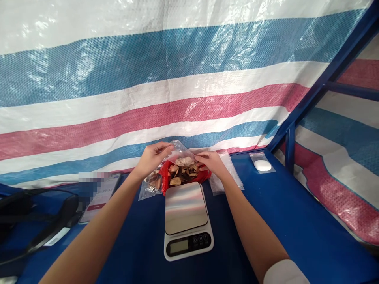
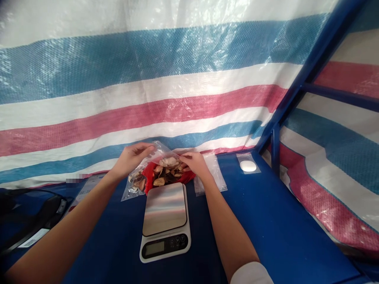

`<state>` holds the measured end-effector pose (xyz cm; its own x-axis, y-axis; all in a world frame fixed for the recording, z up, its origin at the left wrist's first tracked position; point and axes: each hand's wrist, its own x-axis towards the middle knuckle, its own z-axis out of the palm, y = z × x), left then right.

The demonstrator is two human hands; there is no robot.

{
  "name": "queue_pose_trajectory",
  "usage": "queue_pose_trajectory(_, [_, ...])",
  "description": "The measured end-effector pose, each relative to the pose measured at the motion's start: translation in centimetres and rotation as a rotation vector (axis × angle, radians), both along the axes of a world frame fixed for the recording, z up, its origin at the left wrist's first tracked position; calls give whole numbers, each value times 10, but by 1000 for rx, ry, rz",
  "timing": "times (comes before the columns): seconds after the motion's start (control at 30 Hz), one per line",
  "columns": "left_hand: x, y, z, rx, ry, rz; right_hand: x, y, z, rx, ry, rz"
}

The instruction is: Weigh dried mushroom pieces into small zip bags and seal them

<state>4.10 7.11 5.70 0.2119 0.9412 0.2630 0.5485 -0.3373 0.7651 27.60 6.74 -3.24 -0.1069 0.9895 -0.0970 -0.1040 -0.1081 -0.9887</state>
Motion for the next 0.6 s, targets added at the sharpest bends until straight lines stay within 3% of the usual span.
queue_pose_trajectory(0.2, [-12, -2, -8, -1, 4, 53, 0, -3, 6, -37, 26, 30])
queue_pose_trajectory(0.6, [-4, 1, 12, 10, -87, 4, 5, -2, 7, 21, 36, 58])
